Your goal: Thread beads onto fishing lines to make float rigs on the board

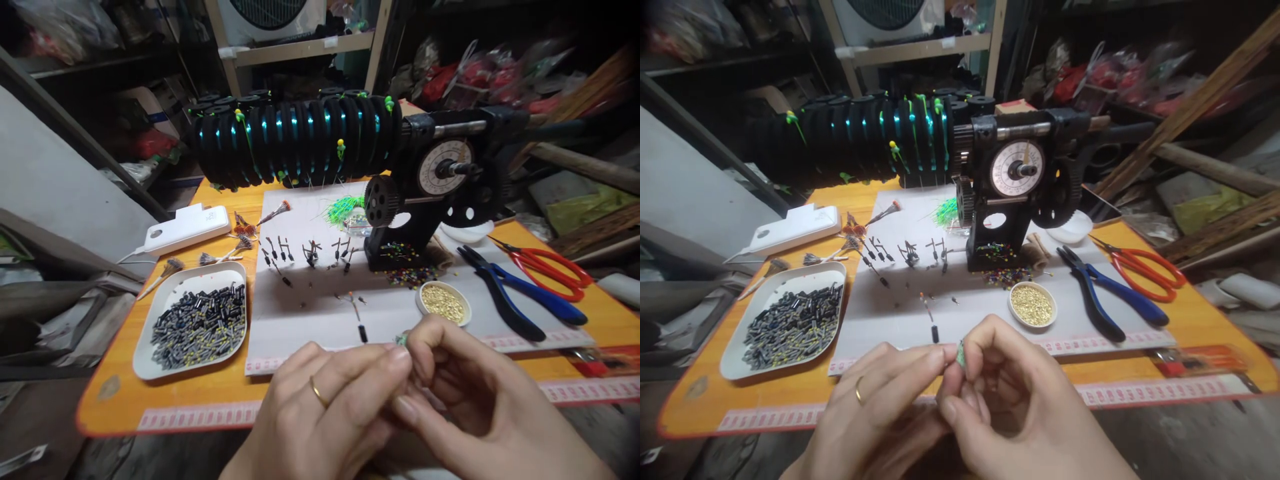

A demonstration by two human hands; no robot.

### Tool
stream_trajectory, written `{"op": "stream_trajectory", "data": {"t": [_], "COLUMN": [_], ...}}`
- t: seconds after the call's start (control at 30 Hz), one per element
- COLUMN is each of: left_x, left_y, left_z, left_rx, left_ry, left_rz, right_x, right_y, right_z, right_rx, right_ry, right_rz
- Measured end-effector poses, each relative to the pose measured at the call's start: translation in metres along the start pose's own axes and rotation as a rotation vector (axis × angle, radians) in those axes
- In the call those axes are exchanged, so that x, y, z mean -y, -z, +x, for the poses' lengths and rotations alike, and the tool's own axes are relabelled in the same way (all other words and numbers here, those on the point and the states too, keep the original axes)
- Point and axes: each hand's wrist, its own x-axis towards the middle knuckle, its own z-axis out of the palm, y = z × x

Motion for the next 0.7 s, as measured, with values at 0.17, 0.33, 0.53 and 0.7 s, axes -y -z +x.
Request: {"op": "stream_trajectory", "data": {"t": [0.17,0.33,0.53,0.7], "left_x": [0.000,0.002,0.000,-0.003], "left_y": [0.003,0.014,0.010,0.007], "left_z": [0.005,0.004,-0.006,-0.011], "left_rx": [-0.041,0.037,-0.050,-0.181], "left_ry": [-0.007,-0.015,0.143,0.311], "left_rz": [-0.108,-0.142,-0.212,-0.310], "right_x": [0.003,-0.002,-0.009,-0.021], "right_y": [0.010,0.028,0.020,0.018], "right_z": [0.005,0.012,0.012,0.009], "right_rx": [0.088,0.246,0.137,0.021], "right_ry": [0.114,0.316,0.286,0.753], "right_rz": [-0.199,-0.523,-0.175,-0.365]}}
